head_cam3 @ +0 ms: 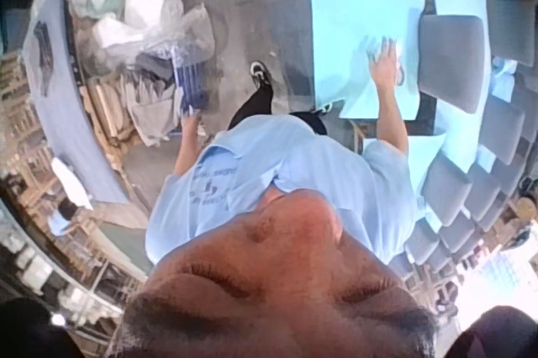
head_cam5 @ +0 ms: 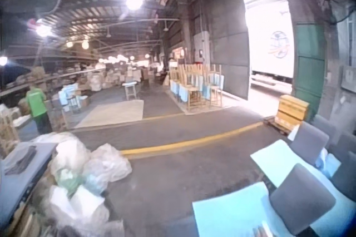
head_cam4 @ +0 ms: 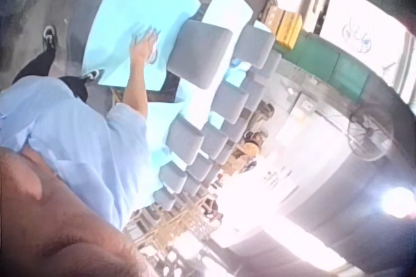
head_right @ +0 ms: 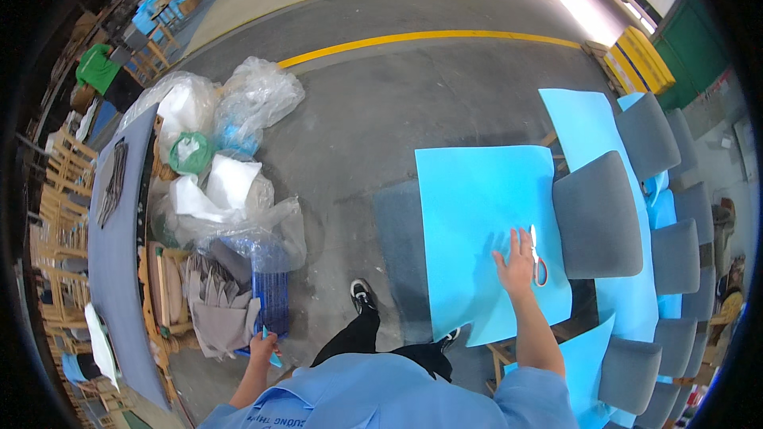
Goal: The person unpacks foam and fabric from plastic bags, places a white foam pad on a chair seat, then covers it with a gray fabric cover. The person uses scissors to trim excess blue protective material from the chair and discards the cut pieces into a waste bag.
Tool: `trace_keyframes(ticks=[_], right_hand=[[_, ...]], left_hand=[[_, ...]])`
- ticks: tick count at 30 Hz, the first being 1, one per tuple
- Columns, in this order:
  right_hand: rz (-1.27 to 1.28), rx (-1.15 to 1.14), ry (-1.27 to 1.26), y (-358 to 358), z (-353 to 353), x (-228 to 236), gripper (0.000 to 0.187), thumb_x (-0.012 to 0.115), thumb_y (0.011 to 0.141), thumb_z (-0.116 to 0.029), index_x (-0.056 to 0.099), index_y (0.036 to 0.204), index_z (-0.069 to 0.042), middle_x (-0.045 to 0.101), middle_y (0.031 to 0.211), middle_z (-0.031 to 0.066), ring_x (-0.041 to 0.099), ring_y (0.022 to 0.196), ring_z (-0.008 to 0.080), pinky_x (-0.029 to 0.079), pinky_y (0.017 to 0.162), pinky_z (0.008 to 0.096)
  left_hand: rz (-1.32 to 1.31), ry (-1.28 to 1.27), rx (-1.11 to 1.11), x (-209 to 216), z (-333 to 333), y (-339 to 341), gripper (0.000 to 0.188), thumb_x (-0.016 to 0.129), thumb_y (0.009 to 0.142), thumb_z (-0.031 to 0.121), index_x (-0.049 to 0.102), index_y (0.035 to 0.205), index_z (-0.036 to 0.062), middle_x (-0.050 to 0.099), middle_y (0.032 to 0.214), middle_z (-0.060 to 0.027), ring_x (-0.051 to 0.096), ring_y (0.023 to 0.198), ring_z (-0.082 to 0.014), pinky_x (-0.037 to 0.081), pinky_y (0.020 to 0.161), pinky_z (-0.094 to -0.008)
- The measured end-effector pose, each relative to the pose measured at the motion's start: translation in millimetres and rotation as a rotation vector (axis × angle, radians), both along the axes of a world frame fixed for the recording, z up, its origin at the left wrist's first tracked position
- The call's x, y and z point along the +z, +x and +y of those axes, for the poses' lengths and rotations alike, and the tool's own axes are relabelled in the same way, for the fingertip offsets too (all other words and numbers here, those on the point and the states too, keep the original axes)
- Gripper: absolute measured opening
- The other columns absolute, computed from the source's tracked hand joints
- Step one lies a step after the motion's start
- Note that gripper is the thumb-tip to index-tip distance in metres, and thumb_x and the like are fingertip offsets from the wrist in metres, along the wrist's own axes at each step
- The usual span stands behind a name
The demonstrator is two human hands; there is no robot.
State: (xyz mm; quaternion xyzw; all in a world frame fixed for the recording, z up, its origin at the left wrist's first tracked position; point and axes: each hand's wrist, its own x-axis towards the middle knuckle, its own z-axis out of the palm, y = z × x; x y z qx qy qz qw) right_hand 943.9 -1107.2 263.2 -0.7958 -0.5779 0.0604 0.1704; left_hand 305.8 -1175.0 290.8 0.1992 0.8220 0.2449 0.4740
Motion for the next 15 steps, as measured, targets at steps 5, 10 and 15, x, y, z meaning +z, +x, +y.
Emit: trace_keyframes(ticks=[5, 10, 15], right_hand=[[-0.029, -0.096, -0.262, -30, 39, -34, 0.090, 0.066, 0.092, -0.054, 0.031, 0.161, -0.008, 0.024, 0.167, 0.0219, 0.022, 0.154, 0.0436, 0.021, 0.121, 0.0614], [0.001, -0.082, -0.221, -30, 70, -33, 0.100, 0.067, 0.088, -0.064, 0.029, 0.161, -0.008, 0.023, 0.168, 0.0206, 0.018, 0.155, 0.0433, 0.016, 0.120, 0.0664], [-0.069, 0.080, -0.220, -1, 153, -13, 0.114, 0.071, 0.075, -0.075, 0.030, 0.162, -0.013, 0.025, 0.168, 0.0184, 0.015, 0.156, 0.0430, 0.013, 0.121, 0.0687]], left_hand=[[-0.048, 0.005, -0.102, 14, 81, -44, 0.017, 0.068, 0.090, 0.012, 0.063, 0.102, 0.0021, 0.060, 0.069, -0.0065, 0.061, 0.054, -0.0184, 0.056, 0.049, -0.0359], [-0.117, 0.107, -0.098, 21, 153, -41, 0.017, 0.066, 0.094, 0.013, 0.063, 0.105, 0.0008, 0.061, 0.073, -0.0065, 0.062, 0.060, -0.0175, 0.057, 0.056, -0.0347], [-0.217, 0.030, -0.278, 2, 208, 15, 0.020, 0.066, 0.096, 0.012, 0.063, 0.112, -0.0001, 0.064, 0.075, -0.0073, 0.065, 0.064, -0.0178, 0.056, 0.058, -0.0348]])
